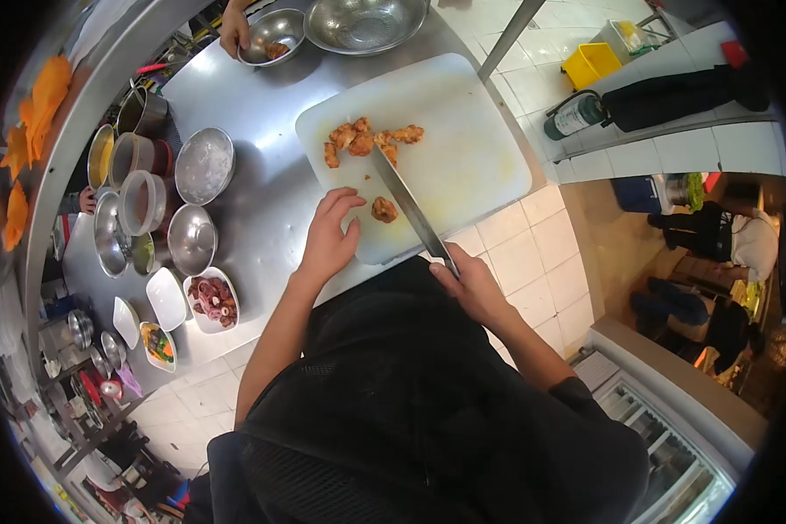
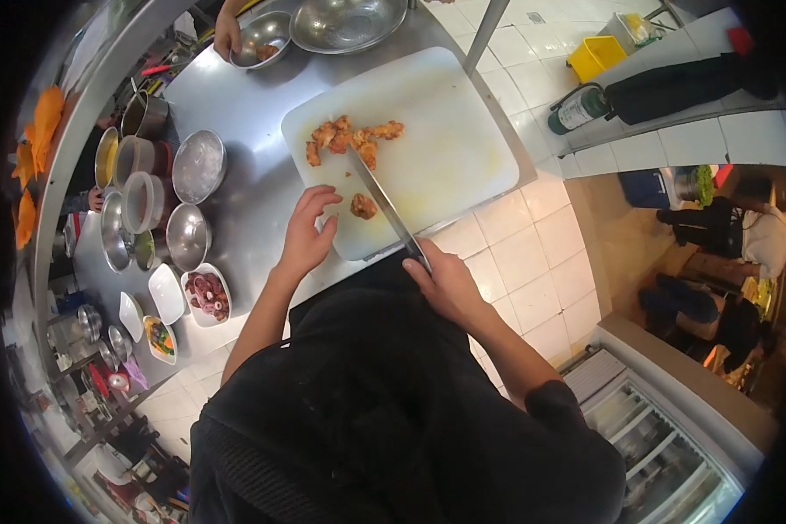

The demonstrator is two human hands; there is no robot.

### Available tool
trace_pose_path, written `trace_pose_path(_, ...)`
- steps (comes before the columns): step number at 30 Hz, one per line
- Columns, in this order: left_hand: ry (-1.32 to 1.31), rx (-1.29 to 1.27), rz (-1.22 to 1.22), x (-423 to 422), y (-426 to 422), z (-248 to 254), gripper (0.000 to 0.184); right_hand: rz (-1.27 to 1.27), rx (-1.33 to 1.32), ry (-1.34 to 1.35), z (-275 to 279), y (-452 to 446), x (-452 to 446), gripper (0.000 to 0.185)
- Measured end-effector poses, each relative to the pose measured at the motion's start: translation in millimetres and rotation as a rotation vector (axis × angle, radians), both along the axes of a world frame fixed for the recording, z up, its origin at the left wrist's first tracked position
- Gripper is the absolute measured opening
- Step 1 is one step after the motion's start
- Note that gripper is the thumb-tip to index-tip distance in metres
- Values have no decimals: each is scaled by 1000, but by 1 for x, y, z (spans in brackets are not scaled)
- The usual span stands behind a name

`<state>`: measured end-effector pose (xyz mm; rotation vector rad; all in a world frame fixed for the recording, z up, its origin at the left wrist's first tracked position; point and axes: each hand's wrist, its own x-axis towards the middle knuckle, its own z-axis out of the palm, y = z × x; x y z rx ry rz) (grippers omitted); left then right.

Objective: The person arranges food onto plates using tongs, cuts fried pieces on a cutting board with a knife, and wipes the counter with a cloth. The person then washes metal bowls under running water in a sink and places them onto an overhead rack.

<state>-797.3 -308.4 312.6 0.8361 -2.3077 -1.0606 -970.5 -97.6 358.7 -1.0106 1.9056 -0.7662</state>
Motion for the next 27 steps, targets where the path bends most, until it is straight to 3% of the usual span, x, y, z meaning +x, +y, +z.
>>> trace_pose_path(2, -6, -77, -104, -13, -3, 11, 24, 10, 22, 38, 7, -1, 0, 38)
trace_pose_path(4, -81, 29, -260, -24, -2, 17, 22, 14, 43, 72, 15, -1, -1, 38)
trace_pose_path(8, -138, 113, -250, -31, -1, 8, 19, 49, 100, 80, 23, 0, 3, 38)
trace_pose_path(13, -220, -76, -222, -24, 8, 8, 14, 64, 101, 129, 40, 10, 14, 38)
trace_pose_path(21, -153, -124, -269, -19, 7, -1, 15, 167, 189, 165, 61, 4, 18, 32)
trace_pose_path(25, -141, -137, -272, -15, 7, -7, 17, 185, 210, 151, 43, -12, 24, 31)
trace_pose_path(27, -125, -126, -263, -14, 7, -8, 16, 131, 49, 201, 15, -25, 27, 32)
